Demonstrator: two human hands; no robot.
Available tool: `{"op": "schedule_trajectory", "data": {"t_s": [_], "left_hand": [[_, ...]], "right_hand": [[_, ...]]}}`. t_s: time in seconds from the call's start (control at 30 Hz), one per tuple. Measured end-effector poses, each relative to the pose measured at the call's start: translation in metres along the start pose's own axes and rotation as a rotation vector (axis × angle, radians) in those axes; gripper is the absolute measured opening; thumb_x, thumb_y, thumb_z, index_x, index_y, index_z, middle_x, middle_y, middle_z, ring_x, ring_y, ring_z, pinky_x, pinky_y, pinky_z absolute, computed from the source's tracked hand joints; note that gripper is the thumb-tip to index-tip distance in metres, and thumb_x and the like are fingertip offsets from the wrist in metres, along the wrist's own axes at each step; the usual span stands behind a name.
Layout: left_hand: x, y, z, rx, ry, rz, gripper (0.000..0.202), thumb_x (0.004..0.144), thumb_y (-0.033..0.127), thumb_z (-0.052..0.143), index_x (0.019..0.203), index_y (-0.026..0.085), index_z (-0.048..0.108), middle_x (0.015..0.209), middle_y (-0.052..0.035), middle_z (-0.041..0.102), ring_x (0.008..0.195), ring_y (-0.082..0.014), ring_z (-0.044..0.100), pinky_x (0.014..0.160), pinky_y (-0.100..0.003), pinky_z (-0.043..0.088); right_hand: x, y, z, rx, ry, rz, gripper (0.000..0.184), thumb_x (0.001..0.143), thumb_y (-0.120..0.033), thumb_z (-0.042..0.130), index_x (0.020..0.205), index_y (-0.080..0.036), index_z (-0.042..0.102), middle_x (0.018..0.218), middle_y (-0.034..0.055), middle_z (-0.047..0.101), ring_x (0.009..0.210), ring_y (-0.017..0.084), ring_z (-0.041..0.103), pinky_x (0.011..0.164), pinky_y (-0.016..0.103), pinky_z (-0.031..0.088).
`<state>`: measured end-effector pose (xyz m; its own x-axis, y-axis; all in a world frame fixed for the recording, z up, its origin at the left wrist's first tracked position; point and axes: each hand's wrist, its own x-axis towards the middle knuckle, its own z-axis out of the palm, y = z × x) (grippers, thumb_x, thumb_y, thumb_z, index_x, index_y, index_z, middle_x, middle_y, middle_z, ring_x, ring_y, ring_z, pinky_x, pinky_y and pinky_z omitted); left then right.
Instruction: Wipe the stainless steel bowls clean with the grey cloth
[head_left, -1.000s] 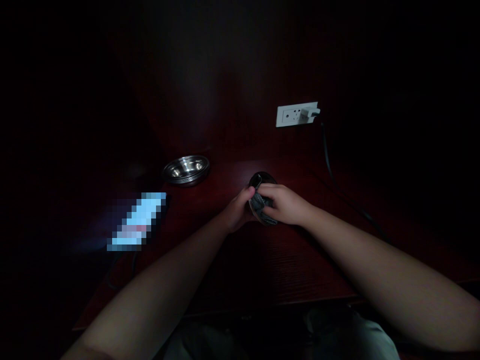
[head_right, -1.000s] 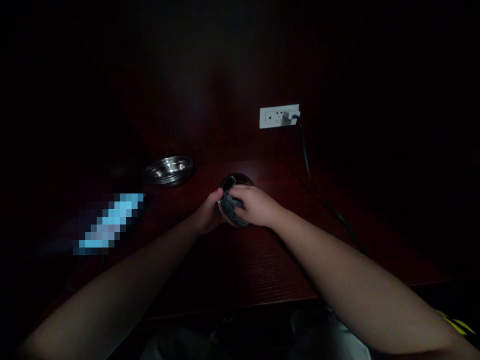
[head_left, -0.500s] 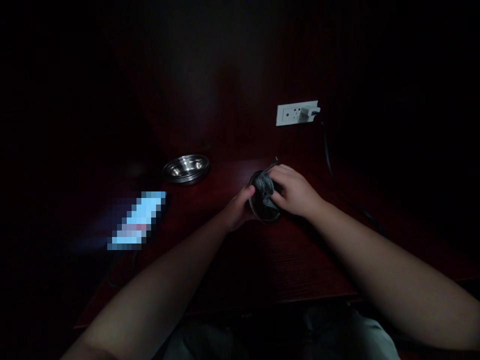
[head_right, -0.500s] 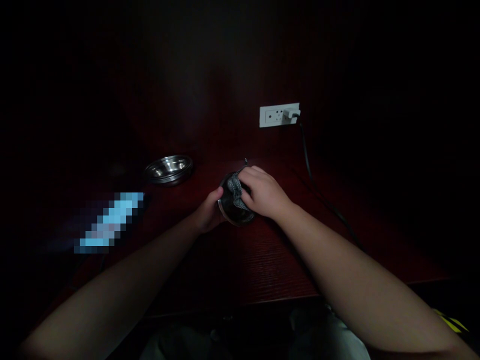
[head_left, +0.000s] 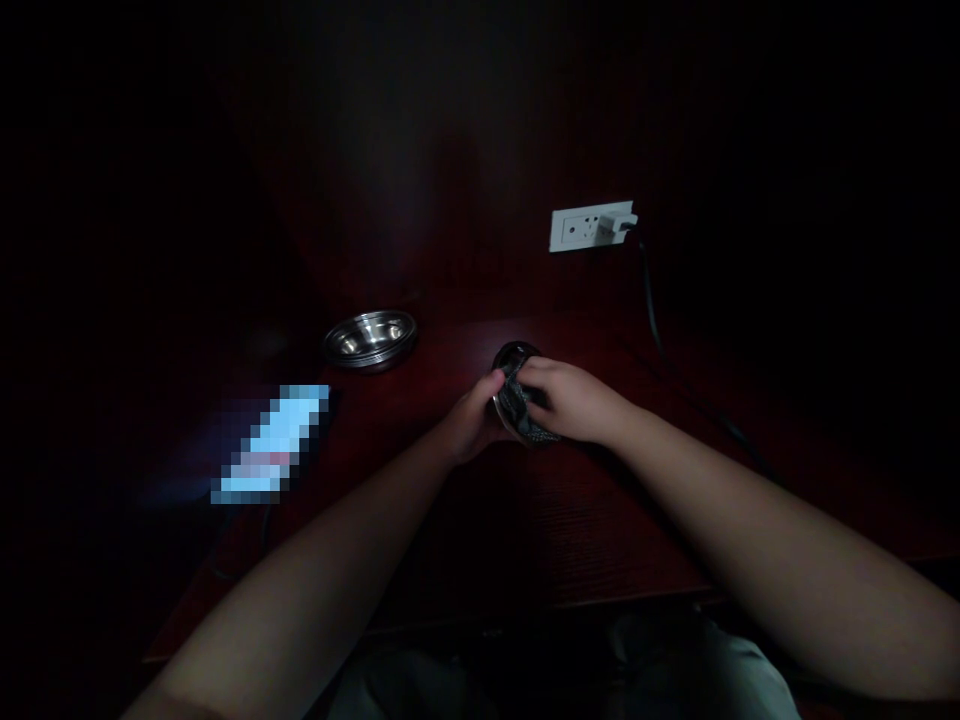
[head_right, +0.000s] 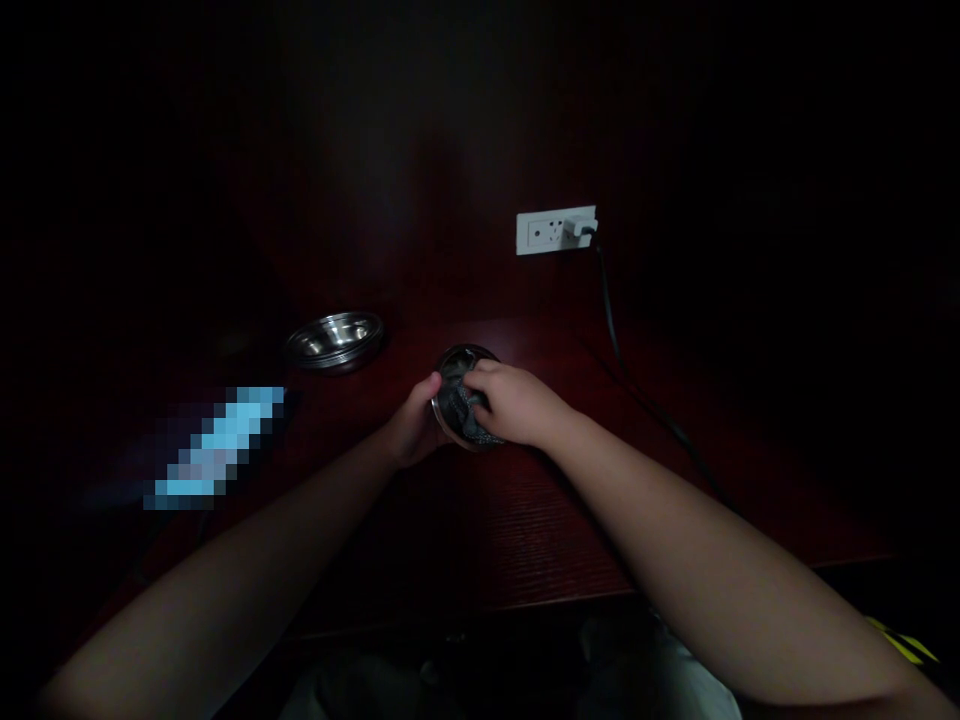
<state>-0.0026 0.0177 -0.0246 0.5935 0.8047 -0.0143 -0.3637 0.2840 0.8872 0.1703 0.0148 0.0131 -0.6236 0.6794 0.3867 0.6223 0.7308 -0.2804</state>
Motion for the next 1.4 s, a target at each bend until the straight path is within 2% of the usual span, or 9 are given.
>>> {"op": "schedule_trajectory", "data": {"t_s": [0.17, 0.33, 0.53, 0.67, 0.77, 0.93, 1.13, 1.27, 1.4], "left_hand": [[-0.001, 0.001, 0.001, 0.026, -0.001, 0.003, 0.062, 0.074, 0.066, 0.056, 0.107, 0.014, 0.060, 0.095, -0.0140, 0.069, 0.091, -0.0283, 0.065, 0.075, -0.043, 0.052], [-0.001, 0.001, 0.001, 0.023, -0.015, 0.011, 0.059, 0.076, 0.064, 0.056, 0.108, 0.015, 0.060, 0.091, -0.0120, 0.070, 0.087, -0.0260, 0.066, 0.073, -0.039, 0.052], [-0.001, 0.001, 0.001, 0.024, -0.005, 0.004, 0.063, 0.077, 0.063, 0.055, 0.116, 0.014, 0.058, 0.092, -0.0128, 0.070, 0.087, -0.0273, 0.066, 0.072, -0.039, 0.052], [-0.002, 0.001, 0.001, 0.033, 0.019, -0.003, 0.062, 0.077, 0.063, 0.054, 0.116, 0.015, 0.057, 0.092, -0.0130, 0.070, 0.086, -0.0270, 0.067, 0.072, -0.040, 0.053], [-0.002, 0.001, 0.002, 0.039, 0.023, -0.004, 0.061, 0.077, 0.062, 0.055, 0.116, 0.015, 0.057, 0.096, -0.0131, 0.070, 0.089, -0.0270, 0.066, 0.073, -0.040, 0.053], [-0.001, 0.001, 0.002, 0.010, 0.017, 0.027, 0.059, 0.076, 0.060, 0.059, 0.119, 0.019, 0.055, 0.098, -0.0114, 0.070, 0.093, -0.0284, 0.065, 0.073, -0.041, 0.052], [0.000, 0.001, 0.002, -0.025, 0.001, 0.008, 0.056, 0.076, 0.063, 0.057, 0.106, 0.015, 0.062, 0.096, -0.0135, 0.071, 0.098, -0.0307, 0.063, 0.081, -0.049, 0.050], [-0.001, 0.002, 0.002, -0.009, 0.024, 0.010, 0.057, 0.075, 0.064, 0.057, 0.104, 0.014, 0.062, 0.094, -0.0129, 0.071, 0.095, -0.0292, 0.064, 0.082, -0.048, 0.050], [-0.001, 0.001, 0.002, 0.016, 0.028, -0.003, 0.058, 0.075, 0.064, 0.056, 0.104, 0.014, 0.062, 0.094, -0.0123, 0.070, 0.091, -0.0270, 0.065, 0.079, -0.044, 0.051]], "right_hand": [[0.001, 0.000, 0.000, 0.118, -0.039, -0.053, 0.010, 0.073, -0.009, 0.057, 0.079, -0.017, 0.058, 0.087, 0.0046, 0.055, 0.083, 0.016, 0.052, 0.076, 0.030, 0.042], [0.001, -0.002, -0.001, 0.194, -0.059, -0.142, 0.013, 0.069, -0.005, 0.056, 0.074, -0.017, 0.055, 0.083, 0.0016, 0.051, 0.077, 0.014, 0.049, 0.072, 0.028, 0.040], [0.002, -0.007, 0.005, 0.260, 0.035, -0.189, 0.017, 0.070, -0.002, 0.051, 0.072, -0.018, 0.052, 0.079, 0.0006, 0.050, 0.075, 0.014, 0.049, 0.071, 0.027, 0.040], [0.003, -0.008, 0.009, 0.226, 0.159, -0.190, 0.015, 0.074, -0.004, 0.052, 0.073, -0.019, 0.052, 0.079, 0.0022, 0.052, 0.077, 0.016, 0.051, 0.072, 0.028, 0.042], [0.003, -0.008, 0.010, 0.166, 0.230, -0.146, 0.012, 0.079, -0.008, 0.051, 0.079, -0.019, 0.056, 0.091, 0.0056, 0.057, 0.086, 0.018, 0.054, 0.076, 0.029, 0.044], [0.005, -0.005, 0.008, -0.093, 0.291, -0.048, 0.014, 0.087, -0.016, 0.047, 0.086, -0.019, 0.060, 0.098, 0.0087, 0.060, 0.090, 0.020, 0.055, 0.078, 0.031, 0.044], [0.010, -0.007, 0.004, -0.404, 0.132, 0.122, 0.018, 0.088, -0.018, 0.048, 0.093, -0.018, 0.065, 0.096, 0.0097, 0.062, 0.085, 0.022, 0.054, 0.073, 0.033, 0.041], [0.010, -0.010, 0.001, -0.380, 0.012, 0.175, 0.018, 0.087, -0.019, 0.049, 0.093, -0.017, 0.066, 0.094, 0.0093, 0.064, 0.085, 0.021, 0.057, 0.072, 0.030, 0.041], [0.007, -0.007, -0.001, -0.292, -0.035, 0.123, 0.015, 0.086, -0.020, 0.051, 0.090, -0.017, 0.065, 0.093, 0.0088, 0.064, 0.085, 0.020, 0.058, 0.072, 0.029, 0.041]]}}
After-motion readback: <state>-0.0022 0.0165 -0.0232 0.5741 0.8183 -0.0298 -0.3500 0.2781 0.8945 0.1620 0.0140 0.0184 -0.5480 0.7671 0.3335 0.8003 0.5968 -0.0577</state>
